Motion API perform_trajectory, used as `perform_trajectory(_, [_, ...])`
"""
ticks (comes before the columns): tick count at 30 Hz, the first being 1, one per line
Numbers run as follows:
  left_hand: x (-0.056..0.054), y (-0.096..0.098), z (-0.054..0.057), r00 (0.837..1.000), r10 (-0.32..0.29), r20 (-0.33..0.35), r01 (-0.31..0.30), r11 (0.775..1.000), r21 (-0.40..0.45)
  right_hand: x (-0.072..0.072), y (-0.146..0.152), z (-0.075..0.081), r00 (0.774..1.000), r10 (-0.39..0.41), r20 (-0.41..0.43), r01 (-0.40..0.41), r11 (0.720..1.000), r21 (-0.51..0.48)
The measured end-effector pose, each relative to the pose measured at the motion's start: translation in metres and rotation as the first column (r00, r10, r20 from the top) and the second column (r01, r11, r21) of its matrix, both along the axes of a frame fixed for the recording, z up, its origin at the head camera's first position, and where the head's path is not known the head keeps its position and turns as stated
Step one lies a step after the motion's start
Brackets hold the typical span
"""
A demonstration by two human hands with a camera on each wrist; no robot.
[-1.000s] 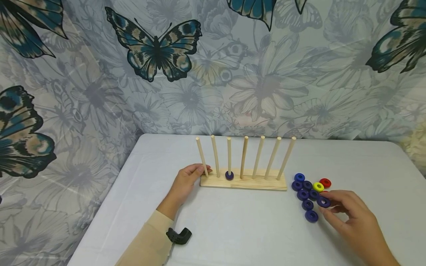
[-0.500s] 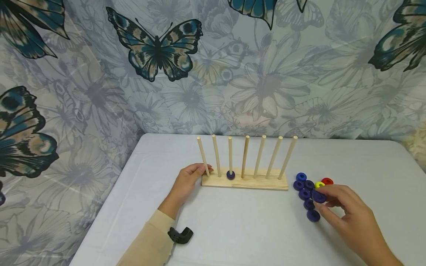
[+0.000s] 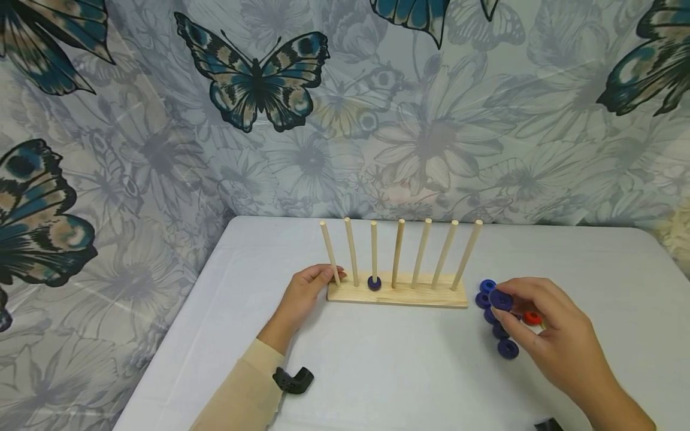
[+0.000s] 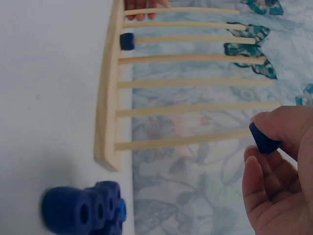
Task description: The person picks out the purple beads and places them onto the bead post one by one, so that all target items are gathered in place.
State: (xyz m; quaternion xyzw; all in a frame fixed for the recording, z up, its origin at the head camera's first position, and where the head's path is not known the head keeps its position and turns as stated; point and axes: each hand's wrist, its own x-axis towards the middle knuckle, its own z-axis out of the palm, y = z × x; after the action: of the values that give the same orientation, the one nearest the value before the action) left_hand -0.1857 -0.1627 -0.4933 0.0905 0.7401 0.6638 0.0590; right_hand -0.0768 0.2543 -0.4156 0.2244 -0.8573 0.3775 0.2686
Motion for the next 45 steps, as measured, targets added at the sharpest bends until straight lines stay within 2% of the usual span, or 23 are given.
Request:
perform_trajectory(10, [0.001,0.0,0.0,1.0,0.0,0.015,0.0,1.0,-0.005,-0.005,-0.014,0.017,1.0,0.008,-0.024,-0.008,1.0,-0.021])
perform_trajectory(18, [0.001,0.0,0.0,1.0,0.003,0.014,-0.003,1.0,-0.001,-0.009,-0.031,0.034,0.996,0.014,-0.093,-0.017,0.999,-0.034])
perform_trajectory(25, [0.001,0.0,0.0,1.0,0.005,0.014,-0.005,1.0,0.001,-0.014,-0.049,0.056,0.977,0.08,-0.197,-0.096,0.993,-0.073])
perform_trajectory(35, [0.0,0.0,0.001,1.0,-0.002,0.001,0.002,1.0,0.002,-0.022,-0.064,0.071,0.956,0.161,-0.246,-0.184,0.98,-0.074])
perform_trajectory(45, [0.0,0.0,0.001,1.0,-0.003,0.0,0.003,1.0,0.005,-0.031,-0.078,0.081,0.952,0.18,-0.246,-0.199,0.978,-0.054])
